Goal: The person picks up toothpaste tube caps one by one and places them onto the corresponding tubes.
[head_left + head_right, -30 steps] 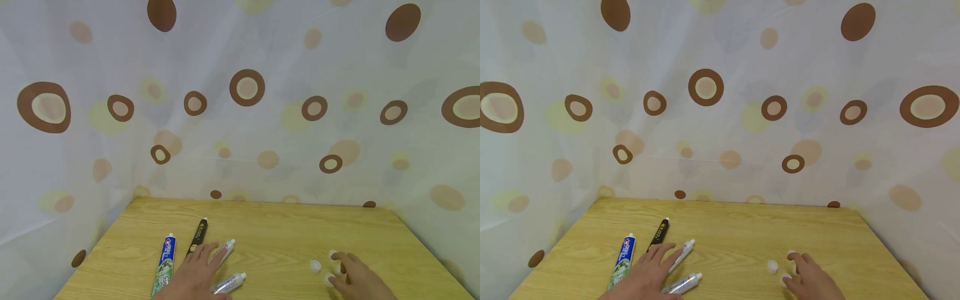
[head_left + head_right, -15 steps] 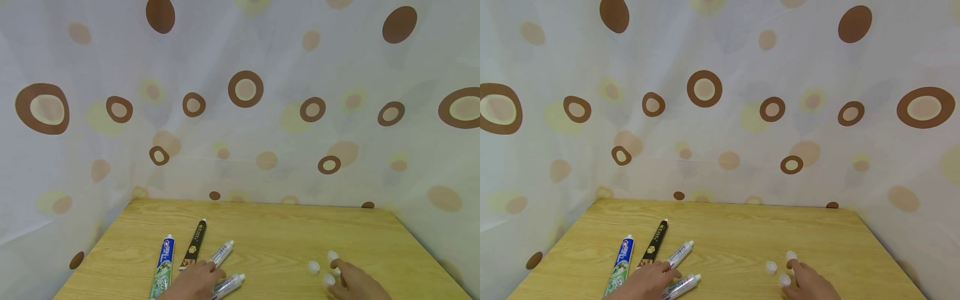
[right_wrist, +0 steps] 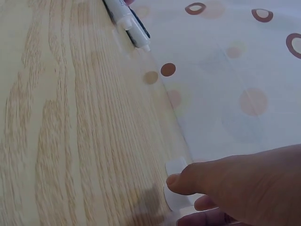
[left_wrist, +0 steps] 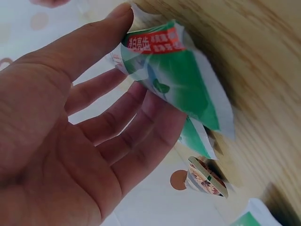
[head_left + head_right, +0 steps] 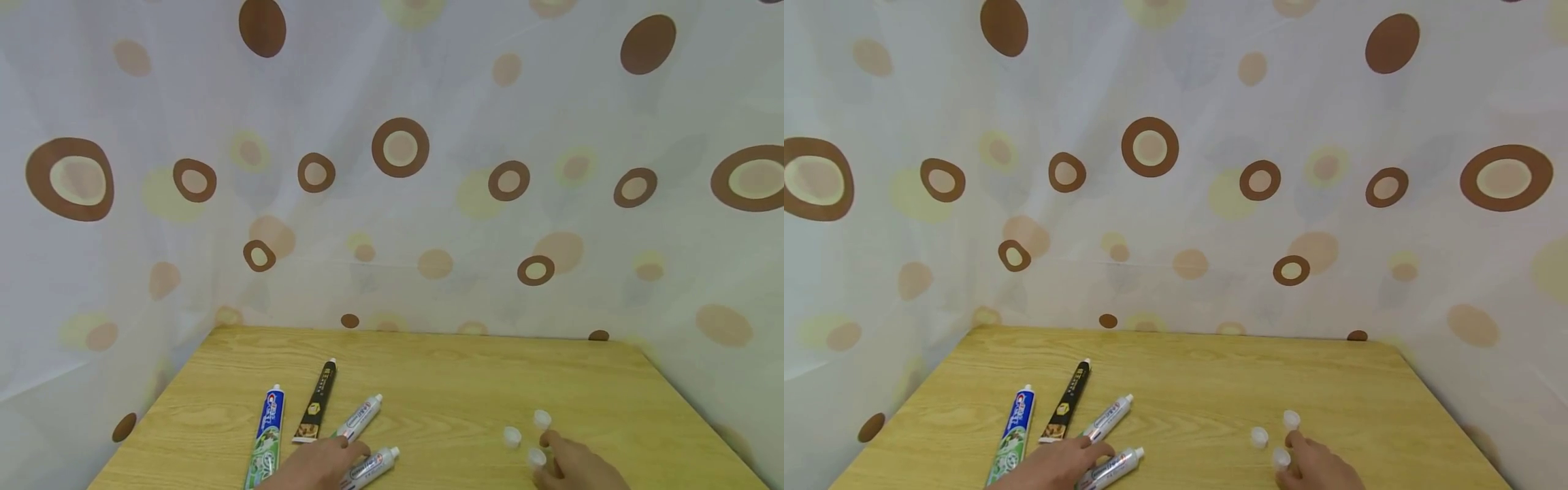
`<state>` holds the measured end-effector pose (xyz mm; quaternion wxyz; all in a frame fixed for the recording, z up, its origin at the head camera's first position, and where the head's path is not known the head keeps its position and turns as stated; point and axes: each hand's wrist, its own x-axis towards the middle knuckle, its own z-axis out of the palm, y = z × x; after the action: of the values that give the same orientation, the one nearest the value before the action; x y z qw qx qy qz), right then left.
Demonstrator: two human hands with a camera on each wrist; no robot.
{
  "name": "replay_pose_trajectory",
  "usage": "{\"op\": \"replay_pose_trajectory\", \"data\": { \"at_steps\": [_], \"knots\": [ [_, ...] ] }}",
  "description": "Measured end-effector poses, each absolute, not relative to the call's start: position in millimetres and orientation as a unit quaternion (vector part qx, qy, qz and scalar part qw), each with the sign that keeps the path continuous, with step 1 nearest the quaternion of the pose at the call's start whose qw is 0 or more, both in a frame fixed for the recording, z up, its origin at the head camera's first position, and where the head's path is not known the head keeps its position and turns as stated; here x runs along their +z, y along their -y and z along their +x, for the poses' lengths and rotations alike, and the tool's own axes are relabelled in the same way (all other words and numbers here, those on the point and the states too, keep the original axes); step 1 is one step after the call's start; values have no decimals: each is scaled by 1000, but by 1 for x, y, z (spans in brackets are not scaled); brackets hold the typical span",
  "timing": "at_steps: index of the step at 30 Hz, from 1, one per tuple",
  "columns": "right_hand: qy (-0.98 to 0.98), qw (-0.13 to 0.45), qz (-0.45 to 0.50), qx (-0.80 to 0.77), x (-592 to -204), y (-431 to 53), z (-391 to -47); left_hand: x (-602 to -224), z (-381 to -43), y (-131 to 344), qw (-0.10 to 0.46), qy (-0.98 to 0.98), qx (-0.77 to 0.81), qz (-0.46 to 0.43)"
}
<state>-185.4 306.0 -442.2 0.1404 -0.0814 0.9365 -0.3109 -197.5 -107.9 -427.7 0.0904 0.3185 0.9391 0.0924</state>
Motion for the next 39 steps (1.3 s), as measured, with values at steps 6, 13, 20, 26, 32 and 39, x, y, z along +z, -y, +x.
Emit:
{"op": "replay_pose_trajectory", "data": {
  "at_steps": [6,13,20,26,32,39],
  "knots": [
    [-947,137,-53,-285,-448,-301,-186,-430,-199,107,104,-935,91,326],
    [-958,135,-17,-252,-452,-296,-187,-432,-200,106,115,-939,88,312],
    [-958,118,-37,-259,-452,-297,-187,-426,-202,105,108,-940,110,305],
    [-961,100,-21,-255,-450,-294,-186,-419,-203,105,108,-938,151,292],
    [-963,40,-40,-264,-447,-294,-186,-415,-203,106,81,-934,186,294],
    [-940,45,-92,-326,-441,-293,-185,-412,-202,105,55,-924,234,296]
  ]
}}
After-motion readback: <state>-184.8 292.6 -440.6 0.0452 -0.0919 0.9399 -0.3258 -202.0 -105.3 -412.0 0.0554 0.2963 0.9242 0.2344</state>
